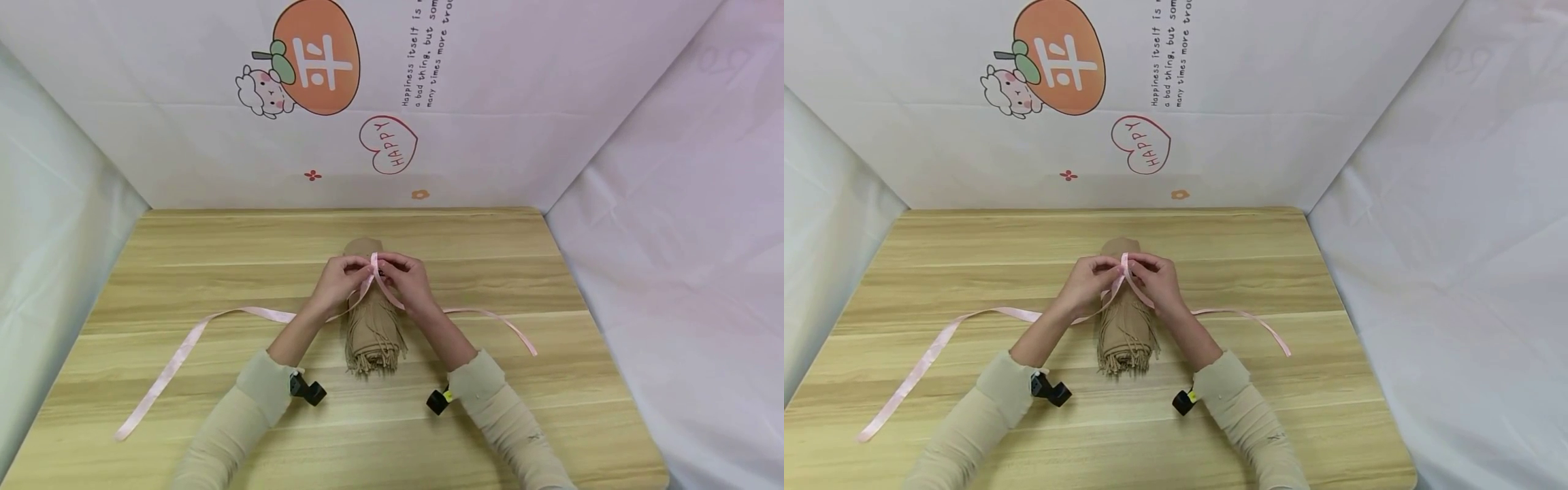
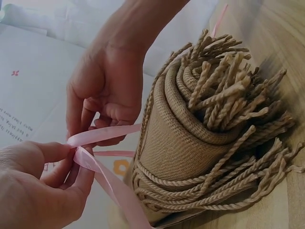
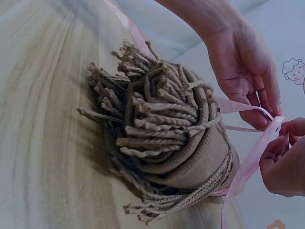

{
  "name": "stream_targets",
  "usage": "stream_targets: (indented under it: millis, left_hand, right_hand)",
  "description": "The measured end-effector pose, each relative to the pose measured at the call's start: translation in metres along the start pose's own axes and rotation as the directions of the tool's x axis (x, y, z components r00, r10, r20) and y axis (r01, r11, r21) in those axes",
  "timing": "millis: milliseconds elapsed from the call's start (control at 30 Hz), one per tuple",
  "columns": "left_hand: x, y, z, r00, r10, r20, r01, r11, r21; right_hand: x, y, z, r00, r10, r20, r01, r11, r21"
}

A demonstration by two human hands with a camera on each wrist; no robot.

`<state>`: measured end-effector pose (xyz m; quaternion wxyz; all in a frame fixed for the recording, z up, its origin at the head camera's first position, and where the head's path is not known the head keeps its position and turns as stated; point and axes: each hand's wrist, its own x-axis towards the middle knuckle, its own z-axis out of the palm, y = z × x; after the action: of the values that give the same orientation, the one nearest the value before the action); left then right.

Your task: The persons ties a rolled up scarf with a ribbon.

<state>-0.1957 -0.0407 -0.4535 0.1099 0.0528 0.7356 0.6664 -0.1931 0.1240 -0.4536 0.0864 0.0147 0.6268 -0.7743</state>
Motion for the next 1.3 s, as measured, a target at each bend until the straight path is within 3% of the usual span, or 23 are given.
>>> stream_targets:
  millis: [233, 433, 567, 700, 867, 1300]
  left_hand:
    - [0.001, -0.001, 0.001, 0.999, -0.05, 0.006, 0.051, 0.986, -0.161]
    - [0.003, -0.004, 0.001, 0.999, -0.05, -0.005, 0.048, 0.981, -0.19]
    - [0.002, -0.004, 0.0, 1.0, -0.023, -0.011, 0.022, 0.991, -0.132]
    - [0.0, -0.003, 0.0, 1.0, 0.028, -0.005, -0.028, 1.0, -0.008]
    - [-0.002, -0.002, 0.002, 0.997, 0.074, 0.003, -0.074, 0.987, 0.144]
    - [-0.006, -0.002, 0.001, 0.994, 0.112, -0.002, -0.108, 0.957, 0.269]
  right_hand:
    - [-0.001, 0.006, -0.006, 1.0, -0.007, -0.012, 0.006, 0.999, -0.048]
    - [0.0, 0.008, -0.009, 0.997, 0.051, -0.059, -0.057, 0.994, -0.095]
    - [0.0, 0.008, -0.009, 0.99, 0.13, -0.058, -0.136, 0.981, -0.134]
    - [0.002, 0.009, -0.009, 0.984, 0.173, -0.05, -0.179, 0.971, -0.158]
    - [0.004, 0.011, -0.008, 0.98, 0.191, -0.054, -0.197, 0.972, -0.128]
    - [0.006, 0.009, -0.004, 0.98, 0.183, -0.082, -0.193, 0.973, -0.125]
